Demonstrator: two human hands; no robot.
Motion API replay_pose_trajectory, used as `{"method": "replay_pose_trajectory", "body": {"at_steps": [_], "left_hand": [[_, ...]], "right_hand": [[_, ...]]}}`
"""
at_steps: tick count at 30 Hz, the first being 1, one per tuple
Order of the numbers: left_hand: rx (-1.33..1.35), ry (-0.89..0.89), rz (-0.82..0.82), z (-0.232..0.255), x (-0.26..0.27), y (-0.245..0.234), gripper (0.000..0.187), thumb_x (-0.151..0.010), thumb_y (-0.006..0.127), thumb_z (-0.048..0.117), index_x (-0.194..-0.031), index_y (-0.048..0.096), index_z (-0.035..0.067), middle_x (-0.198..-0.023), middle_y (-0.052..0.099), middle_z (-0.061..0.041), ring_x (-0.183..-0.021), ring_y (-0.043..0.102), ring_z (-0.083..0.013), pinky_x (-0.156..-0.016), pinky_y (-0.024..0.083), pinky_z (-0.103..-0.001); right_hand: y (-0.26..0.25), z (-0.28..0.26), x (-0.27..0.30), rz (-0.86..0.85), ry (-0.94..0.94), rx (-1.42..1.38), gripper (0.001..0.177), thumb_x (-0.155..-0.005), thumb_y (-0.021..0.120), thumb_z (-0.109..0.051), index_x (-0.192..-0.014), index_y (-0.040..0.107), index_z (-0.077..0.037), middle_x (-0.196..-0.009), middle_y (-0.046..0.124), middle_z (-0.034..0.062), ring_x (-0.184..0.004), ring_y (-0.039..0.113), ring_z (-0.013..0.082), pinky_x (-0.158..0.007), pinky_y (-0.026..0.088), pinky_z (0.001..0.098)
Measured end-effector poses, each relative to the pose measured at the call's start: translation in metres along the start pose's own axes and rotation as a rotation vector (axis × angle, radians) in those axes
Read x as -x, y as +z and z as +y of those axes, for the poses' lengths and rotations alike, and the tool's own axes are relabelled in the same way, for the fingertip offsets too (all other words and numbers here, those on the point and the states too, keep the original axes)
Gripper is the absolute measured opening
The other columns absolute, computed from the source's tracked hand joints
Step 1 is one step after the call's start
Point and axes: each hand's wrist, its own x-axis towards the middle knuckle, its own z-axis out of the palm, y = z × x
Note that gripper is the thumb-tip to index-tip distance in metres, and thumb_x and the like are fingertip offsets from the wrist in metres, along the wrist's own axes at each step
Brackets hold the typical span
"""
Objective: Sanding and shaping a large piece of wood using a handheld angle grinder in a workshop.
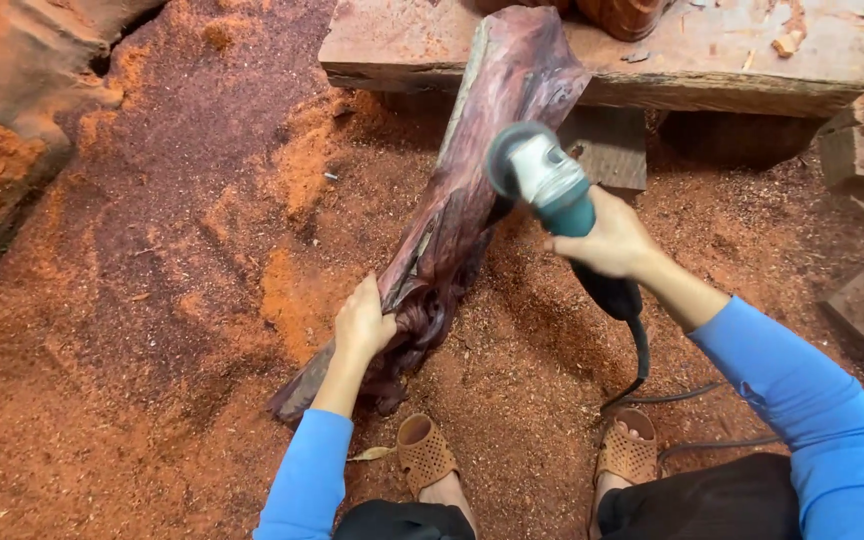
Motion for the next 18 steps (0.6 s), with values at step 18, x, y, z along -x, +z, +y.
{"method": "replay_pose_trajectory", "body": {"at_steps": [18], "left_hand": [[0.044, 0.006, -0.150, -0.063, -0.078, 0.004, 0.062, -0.083, 0.074, 0.039, -0.140, 0.056, 0.022, -0.122, 0.071, -0.021, -0.124, 0.063, -0.0418, -0.107, 0.049, -0.052]], "right_hand": [[-0.034, 0.068, 0.001, 0.177, 0.029, -0.078, 0.078, -0.061, 0.096, -0.035, -0.123, 0.062, -0.001, -0.116, 0.068, 0.0267, -0.118, 0.062, 0.0439, -0.096, 0.049, 0.0570]]}}
